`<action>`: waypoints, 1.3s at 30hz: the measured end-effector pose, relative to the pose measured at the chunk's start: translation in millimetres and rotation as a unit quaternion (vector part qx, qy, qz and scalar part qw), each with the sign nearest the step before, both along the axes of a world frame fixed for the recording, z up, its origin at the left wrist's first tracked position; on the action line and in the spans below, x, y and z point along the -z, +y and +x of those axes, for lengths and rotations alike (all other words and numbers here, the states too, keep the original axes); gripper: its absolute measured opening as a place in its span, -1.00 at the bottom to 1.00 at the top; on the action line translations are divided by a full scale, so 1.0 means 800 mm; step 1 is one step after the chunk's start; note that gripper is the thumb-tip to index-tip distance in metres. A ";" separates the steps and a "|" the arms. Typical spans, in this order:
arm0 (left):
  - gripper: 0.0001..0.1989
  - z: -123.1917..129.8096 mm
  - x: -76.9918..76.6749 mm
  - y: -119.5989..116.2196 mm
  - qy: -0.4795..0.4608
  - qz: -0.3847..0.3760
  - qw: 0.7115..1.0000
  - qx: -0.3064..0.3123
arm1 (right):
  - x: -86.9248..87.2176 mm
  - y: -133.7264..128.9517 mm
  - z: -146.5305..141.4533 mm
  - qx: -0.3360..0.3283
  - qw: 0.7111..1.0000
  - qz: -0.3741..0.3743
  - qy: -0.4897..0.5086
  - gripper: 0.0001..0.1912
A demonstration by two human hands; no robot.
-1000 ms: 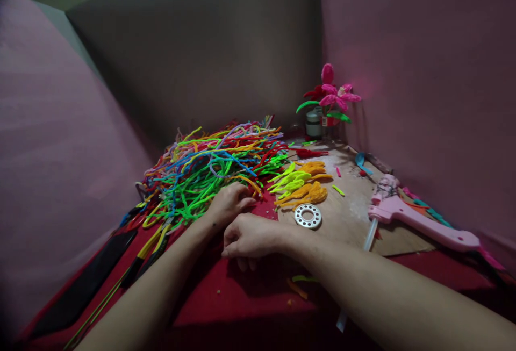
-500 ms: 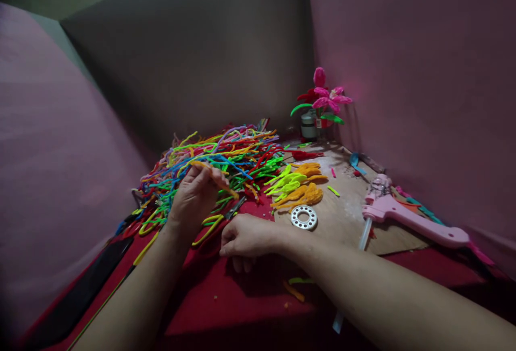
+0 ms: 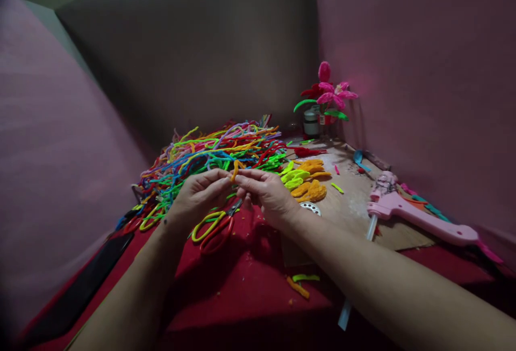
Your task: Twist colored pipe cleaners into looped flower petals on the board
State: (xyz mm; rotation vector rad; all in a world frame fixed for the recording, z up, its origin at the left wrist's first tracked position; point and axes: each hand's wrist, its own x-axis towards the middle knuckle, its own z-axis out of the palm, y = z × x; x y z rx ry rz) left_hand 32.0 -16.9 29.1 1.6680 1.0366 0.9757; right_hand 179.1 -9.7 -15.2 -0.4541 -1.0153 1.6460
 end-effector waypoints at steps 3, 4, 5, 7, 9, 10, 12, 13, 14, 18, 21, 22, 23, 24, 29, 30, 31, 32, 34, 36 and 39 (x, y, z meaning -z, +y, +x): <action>-0.78 0.002 0.004 -0.001 0.034 0.018 0.999 0.013 | 0.000 0.005 0.001 0.002 0.999 -0.015 0.041 -0.74; -0.79 0.003 0.005 -0.001 0.038 0.018 0.999 0.012 | 0.001 0.006 0.001 0.007 0.999 -0.018 0.045 -0.77; -0.80 0.002 0.006 -0.001 0.038 0.014 0.999 0.010 | 0.002 0.007 0.001 0.010 0.999 -0.021 0.046 -0.80; -0.81 0.002 0.006 -0.002 0.035 0.006 0.999 0.011 | 0.003 0.009 0.001 0.014 0.999 -0.029 0.044 -0.81; -0.83 0.002 0.006 -0.003 0.033 0.005 0.999 0.018 | 0.003 0.010 0.001 0.016 0.998 -0.034 0.042 -0.80; -0.83 0.003 0.006 -0.003 0.033 0.008 0.999 0.019 | 0.003 0.010 0.001 0.016 0.998 -0.032 0.041 -0.80; -0.82 0.005 0.006 -0.003 0.036 0.023 0.999 0.011 | 0.003 0.010 0.001 0.014 0.999 -0.029 0.038 -0.80; -0.81 0.005 0.006 -0.003 0.038 0.032 0.999 0.002 | 0.002 0.010 0.001 0.014 0.999 -0.028 0.036 -0.80; -0.81 0.006 0.006 -0.003 0.040 0.041 0.998 -0.008 | 0.002 0.009 0.001 0.013 0.999 -0.027 0.034 -0.80; -0.83 0.008 0.008 -0.003 0.061 0.057 0.996 -0.023 | 0.003 0.008 0.000 0.005 0.999 -0.018 0.033 -0.81; -0.84 0.008 0.009 -0.003 0.069 0.053 0.996 -0.014 | 0.004 0.008 0.000 0.001 0.999 -0.019 0.037 -0.81; -0.84 0.008 0.010 -0.003 0.067 0.051 0.996 -0.010 | 0.004 0.008 0.000 0.002 0.999 -0.021 0.037 -0.81; -0.84 0.008 0.010 -0.003 0.063 0.049 0.997 -0.007 | 0.004 0.008 0.000 0.002 0.999 -0.023 0.038 -0.80; -0.84 0.008 0.010 -0.003 0.058 0.048 0.997 -0.004 | 0.004 0.008 0.000 0.001 0.999 -0.023 0.038 -0.80; -0.86 0.010 0.010 -0.005 0.048 0.056 0.997 0.005 | 0.001 0.007 0.002 -0.003 0.999 -0.014 0.036 -0.82; -0.86 0.010 0.010 -0.005 0.050 0.058 0.997 0.004 | 0.000 0.007 0.002 -0.002 0.999 -0.013 0.036 -0.82; -0.86 0.010 0.010 -0.005 0.052 0.061 0.997 0.001 | 0.000 0.007 0.002 -0.002 0.999 -0.012 0.037 -0.82; -0.86 0.011 0.010 -0.005 0.053 0.064 0.997 -0.004 | 0.000 0.007 0.002 -0.002 0.999 -0.011 0.038 -0.82; -0.84 0.011 0.010 -0.004 0.057 0.069 0.996 -0.016 | 0.000 0.007 0.001 -0.003 0.999 -0.010 0.041 -0.83; -0.81 0.011 0.010 -0.004 0.064 0.072 0.995 -0.023 | 0.002 0.008 0.000 -0.003 0.999 -0.008 0.044 -0.83; -0.79 0.011 0.010 -0.003 0.070 0.080 0.994 -0.025 | 0.003 0.010 -0.001 -0.002 0.999 -0.001 0.049 -0.84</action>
